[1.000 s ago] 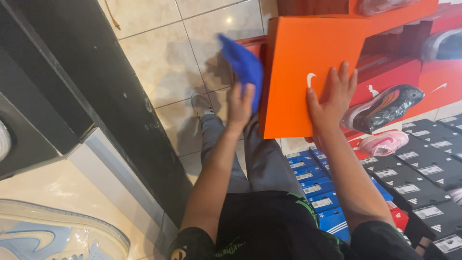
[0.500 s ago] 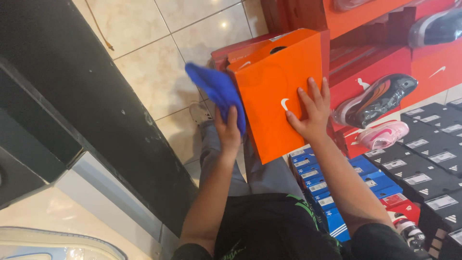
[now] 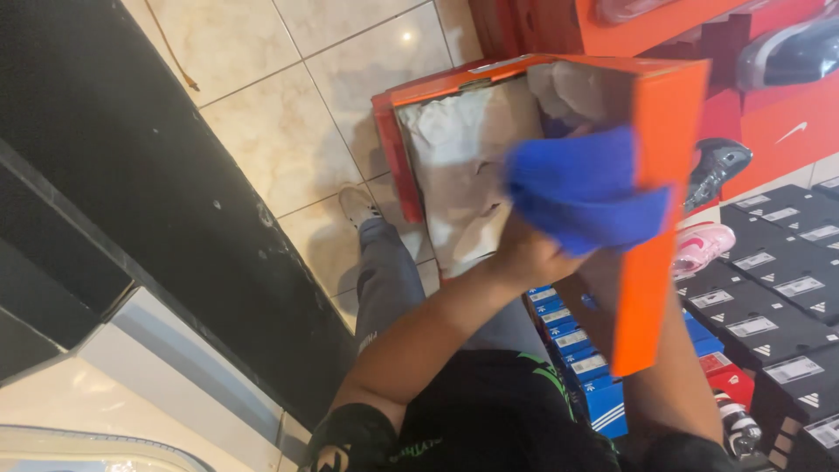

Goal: Wiping and organizing shoe boxes in a storage area.

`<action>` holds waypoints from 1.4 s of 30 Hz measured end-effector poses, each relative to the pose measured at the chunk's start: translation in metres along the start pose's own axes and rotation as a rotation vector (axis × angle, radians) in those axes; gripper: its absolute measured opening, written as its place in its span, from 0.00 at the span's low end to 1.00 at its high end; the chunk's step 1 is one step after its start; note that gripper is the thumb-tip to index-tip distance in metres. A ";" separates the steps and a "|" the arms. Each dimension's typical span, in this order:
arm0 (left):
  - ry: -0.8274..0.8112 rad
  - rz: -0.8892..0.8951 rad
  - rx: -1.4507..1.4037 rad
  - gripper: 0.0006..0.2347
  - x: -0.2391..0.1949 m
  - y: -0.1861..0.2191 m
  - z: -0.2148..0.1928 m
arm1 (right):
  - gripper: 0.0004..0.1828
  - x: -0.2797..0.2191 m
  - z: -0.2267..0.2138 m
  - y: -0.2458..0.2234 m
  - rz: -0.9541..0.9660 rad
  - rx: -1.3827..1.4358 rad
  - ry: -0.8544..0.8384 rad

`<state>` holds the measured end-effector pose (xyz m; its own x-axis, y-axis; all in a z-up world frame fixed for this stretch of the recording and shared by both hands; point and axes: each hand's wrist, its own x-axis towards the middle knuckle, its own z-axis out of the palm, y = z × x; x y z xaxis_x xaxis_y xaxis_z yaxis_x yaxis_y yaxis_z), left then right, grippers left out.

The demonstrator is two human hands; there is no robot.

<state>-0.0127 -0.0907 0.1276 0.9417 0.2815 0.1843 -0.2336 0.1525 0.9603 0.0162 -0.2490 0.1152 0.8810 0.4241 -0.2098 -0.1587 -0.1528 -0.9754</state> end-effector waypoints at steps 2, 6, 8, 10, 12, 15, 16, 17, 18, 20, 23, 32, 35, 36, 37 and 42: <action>-0.106 -0.148 0.031 0.32 0.034 0.023 0.017 | 0.46 -0.004 -0.012 -0.004 0.023 0.086 0.003; -0.402 -0.131 0.527 0.13 0.021 0.016 0.059 | 0.49 -0.020 -0.050 -0.013 0.091 0.324 0.028; -0.463 -0.113 0.458 0.14 0.002 0.012 0.074 | 0.51 -0.032 -0.071 -0.019 0.111 0.400 0.047; -0.372 0.075 0.579 0.18 -0.025 -0.002 0.089 | 0.55 -0.041 -0.091 -0.022 0.148 0.569 0.053; -0.367 0.142 0.655 0.18 -0.047 -0.015 0.099 | 0.57 -0.050 -0.108 -0.023 0.160 0.658 0.060; -0.367 0.252 0.776 0.14 -0.056 -0.037 0.090 | 0.61 -0.062 -0.135 -0.024 0.188 0.840 0.056; -0.375 0.294 0.816 0.12 -0.056 -0.045 0.084 | 0.64 -0.066 -0.144 -0.023 0.204 0.928 0.049; -0.381 0.290 0.817 0.12 -0.055 -0.050 0.069 | 0.64 -0.076 -0.159 -0.005 0.207 0.933 0.054; -0.371 0.271 0.871 0.11 -0.054 -0.054 0.054 | 0.66 -0.086 -0.172 0.013 0.217 0.844 0.069; -0.360 0.255 0.945 0.12 -0.042 -0.044 0.017 | 0.67 -0.081 -0.179 0.017 0.223 0.768 0.072; -0.229 0.108 1.033 0.15 -0.016 0.012 -0.027 | 0.74 -0.061 -0.171 -0.021 0.234 0.653 0.081; -0.251 0.299 0.615 0.14 -0.037 0.138 0.071 | 0.59 -0.066 -0.176 -0.028 0.183 0.345 0.093; -0.221 0.324 0.615 0.12 -0.033 0.100 0.133 | 0.58 -0.072 -0.170 -0.036 0.176 -0.025 0.059; -0.139 0.383 0.722 0.13 -0.023 0.071 0.142 | 0.54 -0.076 -0.169 -0.020 0.210 0.053 0.084; -0.054 0.434 0.826 0.15 -0.014 0.042 0.151 | 0.51 -0.081 -0.168 -0.004 0.250 0.131 0.108; -0.216 -0.017 1.128 0.17 0.002 -0.026 0.135 | 0.60 -0.105 -0.137 -0.011 0.323 0.494 0.244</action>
<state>0.0280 -0.2218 0.1308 0.9900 0.1022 0.0973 0.0264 -0.8115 0.5838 -0.0135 -0.4143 0.1575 0.8212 0.2006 -0.5343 -0.5689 0.2149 -0.7938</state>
